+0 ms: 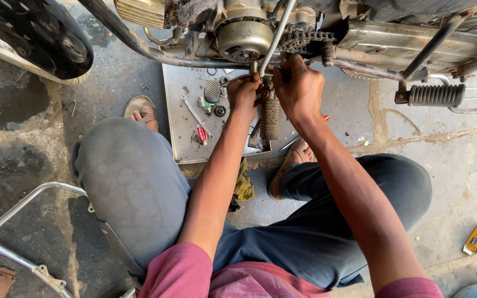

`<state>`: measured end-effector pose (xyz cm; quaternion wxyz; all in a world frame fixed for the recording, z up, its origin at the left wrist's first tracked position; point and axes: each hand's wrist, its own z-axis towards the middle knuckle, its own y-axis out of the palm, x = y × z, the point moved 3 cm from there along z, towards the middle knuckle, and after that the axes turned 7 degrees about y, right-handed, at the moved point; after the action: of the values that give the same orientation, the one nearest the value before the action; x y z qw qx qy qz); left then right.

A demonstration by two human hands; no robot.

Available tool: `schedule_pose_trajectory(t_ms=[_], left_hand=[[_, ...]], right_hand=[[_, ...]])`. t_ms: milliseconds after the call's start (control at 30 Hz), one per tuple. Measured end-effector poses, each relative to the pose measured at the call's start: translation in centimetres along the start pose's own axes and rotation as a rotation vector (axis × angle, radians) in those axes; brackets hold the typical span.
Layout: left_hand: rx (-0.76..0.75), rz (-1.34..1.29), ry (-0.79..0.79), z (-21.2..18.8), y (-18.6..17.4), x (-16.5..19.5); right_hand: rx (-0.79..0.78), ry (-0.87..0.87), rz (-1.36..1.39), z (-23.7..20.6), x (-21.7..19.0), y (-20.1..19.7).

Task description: The person sits on the workshop floor beside a motorcycle and works at the engine's clutch and chain area. They loosen and tighten a fitting with a wrench, manipulate a cable and linkage by hand, and repeatedly turn fasteners near the engine case.

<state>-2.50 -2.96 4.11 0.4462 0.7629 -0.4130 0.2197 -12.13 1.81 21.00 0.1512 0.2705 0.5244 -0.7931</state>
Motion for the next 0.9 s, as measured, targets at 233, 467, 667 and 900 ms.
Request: schedule_pose_trajectory(t_ms=[233,467,667,900], left_hand=[[0.006,-0.007,-0.015,0.2,-0.1,-0.2],[0.036,0.031,0.019,0.3,0.0,-0.3],[0.049,0.072,0.015,-0.4,0.4,0.5],[0.02,0.032,-0.016,0.2,0.1,-0.9]], right_hand=[[0.042,-0.054,-0.058,0.2,0.2,0.6],[0.082,-0.057,0.046,3.1,1.7,1.4],[0.12,-0.086,0.107,4.3,2.0,2.4],[0.123,0.04,0.11,4.4,1.8,1.5]])
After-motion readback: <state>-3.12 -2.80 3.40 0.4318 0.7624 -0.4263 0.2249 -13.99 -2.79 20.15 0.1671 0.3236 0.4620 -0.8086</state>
